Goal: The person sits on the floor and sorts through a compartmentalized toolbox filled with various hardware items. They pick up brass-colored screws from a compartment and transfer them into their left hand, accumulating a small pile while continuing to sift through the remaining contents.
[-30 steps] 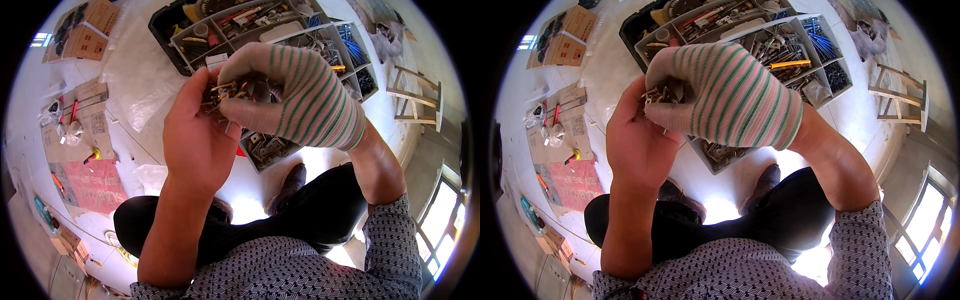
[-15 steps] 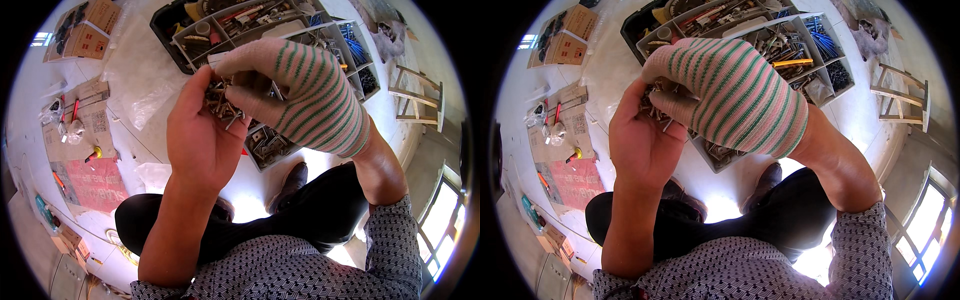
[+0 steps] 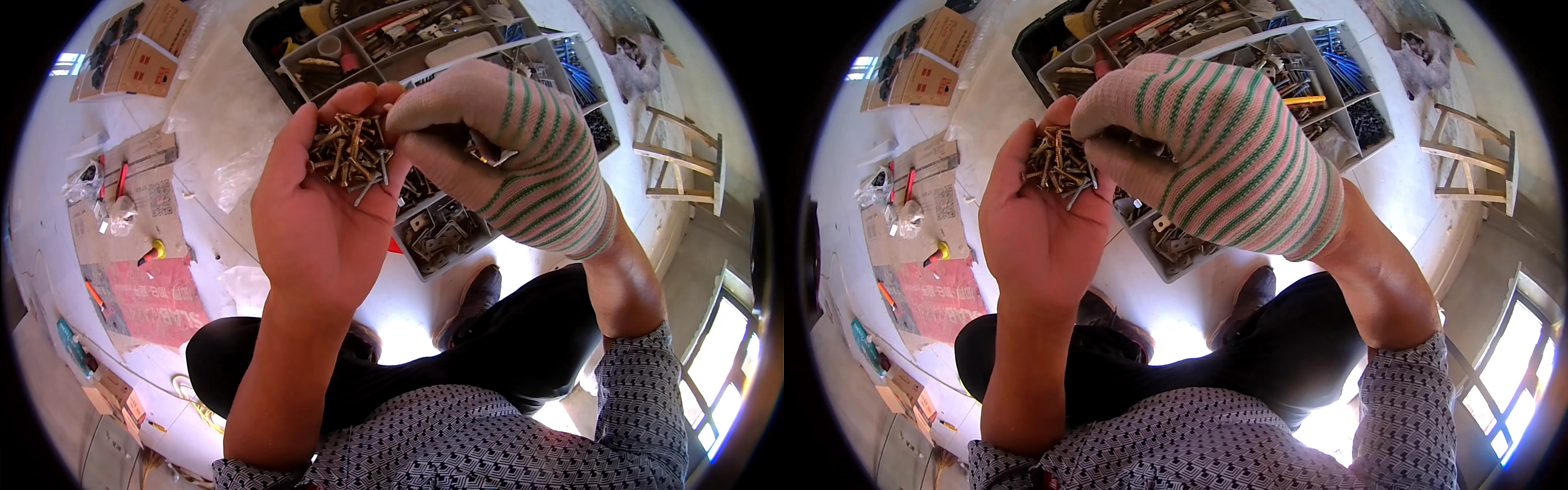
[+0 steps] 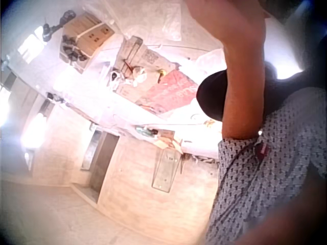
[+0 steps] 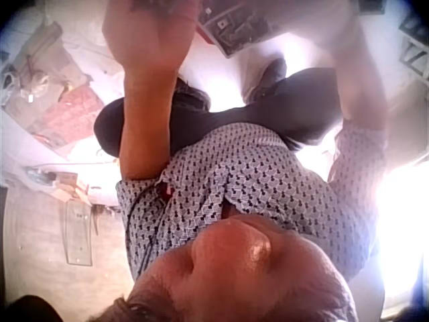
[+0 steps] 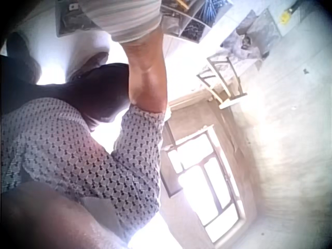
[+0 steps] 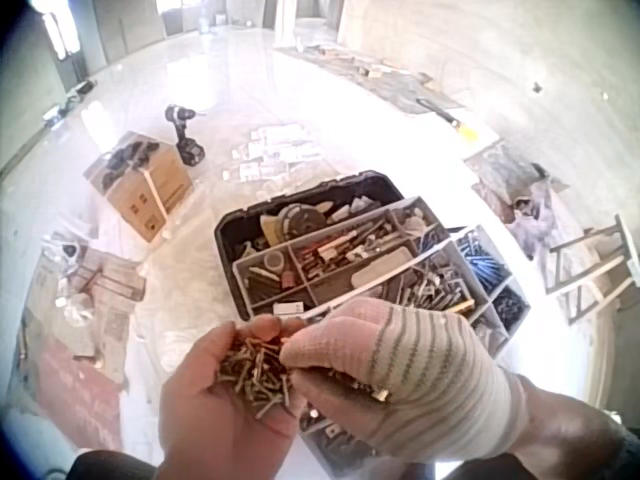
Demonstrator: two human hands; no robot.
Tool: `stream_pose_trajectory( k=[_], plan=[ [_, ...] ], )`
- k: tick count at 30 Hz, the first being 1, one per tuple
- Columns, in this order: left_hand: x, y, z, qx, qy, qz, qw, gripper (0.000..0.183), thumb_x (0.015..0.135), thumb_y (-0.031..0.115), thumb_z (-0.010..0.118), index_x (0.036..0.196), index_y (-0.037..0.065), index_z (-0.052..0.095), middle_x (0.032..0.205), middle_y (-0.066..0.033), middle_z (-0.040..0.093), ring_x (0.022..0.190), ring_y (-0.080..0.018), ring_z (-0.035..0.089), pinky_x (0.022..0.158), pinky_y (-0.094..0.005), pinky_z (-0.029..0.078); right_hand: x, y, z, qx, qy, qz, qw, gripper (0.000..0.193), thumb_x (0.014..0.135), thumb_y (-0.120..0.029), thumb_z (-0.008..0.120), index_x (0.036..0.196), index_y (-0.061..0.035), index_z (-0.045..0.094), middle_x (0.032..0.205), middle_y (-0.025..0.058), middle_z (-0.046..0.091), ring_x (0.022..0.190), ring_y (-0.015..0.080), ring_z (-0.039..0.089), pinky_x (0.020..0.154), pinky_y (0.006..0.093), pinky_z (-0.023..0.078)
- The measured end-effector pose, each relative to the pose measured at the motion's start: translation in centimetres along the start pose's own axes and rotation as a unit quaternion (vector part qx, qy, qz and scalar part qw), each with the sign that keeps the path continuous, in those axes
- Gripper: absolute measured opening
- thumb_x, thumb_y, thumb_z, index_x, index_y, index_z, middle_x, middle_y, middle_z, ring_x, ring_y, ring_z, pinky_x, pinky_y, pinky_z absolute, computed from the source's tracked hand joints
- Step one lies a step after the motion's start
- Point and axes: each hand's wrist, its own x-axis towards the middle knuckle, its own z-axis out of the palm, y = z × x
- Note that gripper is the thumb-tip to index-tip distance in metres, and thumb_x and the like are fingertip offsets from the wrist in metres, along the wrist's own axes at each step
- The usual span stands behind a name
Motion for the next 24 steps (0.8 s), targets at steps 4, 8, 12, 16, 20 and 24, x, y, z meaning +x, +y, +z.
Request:
stream_pose_trajectory(
  k=[4,8,12,16,20,24],
  plan=[
    [0.2,0.1,-0.4,0.004,-0.01,0.0,1.0,0.046,0.111,0.024,0.033,0.134,-0.008,0.057,0.135,-0.0196,0.063,0.128,-0.0309,0.059,0.114,-0.0458,0.045,-0.1,0.1,0.1,-0.022,-0.022,-0.026,0.999,0.026,0.084,-0.004,0.081,0.108,-0.0092,0.072,0.091,0.0062,0.068,0.08,0.0223,0.068,0.071,0.0319,0.054],
    [0.2,-0.2,0.8,0.018,0.054,0.009,0.998,0.05,0.111,0.025,0.027,0.138,-0.008,0.054,0.145,-0.0218,0.057,0.138,-0.0345,0.051,0.119,-0.0489,0.038,-0.6,-0.2,0.6,-0.041,-0.05,-0.044,0.997,0.032,0.08,-0.007,0.083,0.11,-0.0118,0.073,0.095,0.007,0.067,0.083,0.0266,0.069,0.072,0.0353,0.055],
    [0.2,-0.3,0.8,0.008,0.052,0.007,0.999,0.052,0.111,0.025,0.024,0.139,-0.007,0.053,0.147,-0.0224,0.054,0.142,-0.0344,0.047,0.122,-0.0493,0.035,-0.7,-0.7,1.0,-0.113,-0.109,-0.059,0.986,0.037,0.078,-0.009,0.083,0.113,-0.014,0.073,0.1,0.0069,0.066,0.088,0.0284,0.069,0.072,0.0383,0.056],
    [0.3,-0.4,1.0,0.001,0.053,0.01,0.999,0.053,0.111,0.026,0.023,0.139,-0.007,0.053,0.147,-0.0222,0.054,0.143,-0.0345,0.047,0.123,-0.0491,0.034,-0.9,0.3,1.2,-0.096,-0.074,-0.1,0.988,0.035,0.079,-0.011,0.083,0.112,-0.0134,0.072,0.099,0.0071,0.065,0.087,0.0282,0.069,0.072,0.0382,0.055],
    [0.2,-0.2,0.6,-0.011,0.028,0.006,1.0,0.053,0.111,0.026,0.023,0.139,-0.006,0.053,0.147,-0.0219,0.055,0.143,-0.0344,0.047,0.123,-0.0483,0.033,0.0,-0.4,1.7,-0.066,-0.051,-0.095,0.992,0.032,0.081,-0.012,0.083,0.11,-0.0123,0.071,0.098,0.0073,0.064,0.086,0.0282,0.068,0.071,0.0384,0.055],
    [0.2,-0.2,0.6,-0.012,0.031,0.008,0.999,0.053,0.111,0.026,0.023,0.14,-0.006,0.053,0.148,-0.0216,0.054,0.143,-0.0343,0.046,0.123,-0.0478,0.034,-0.3,-0.4,1.8,-0.049,-0.047,-0.075,0.995,0.031,0.081,-0.012,0.083,0.109,-0.0119,0.07,0.099,0.0072,0.064,0.087,0.0285,0.068,0.073,0.0382,0.055]
  ],
)
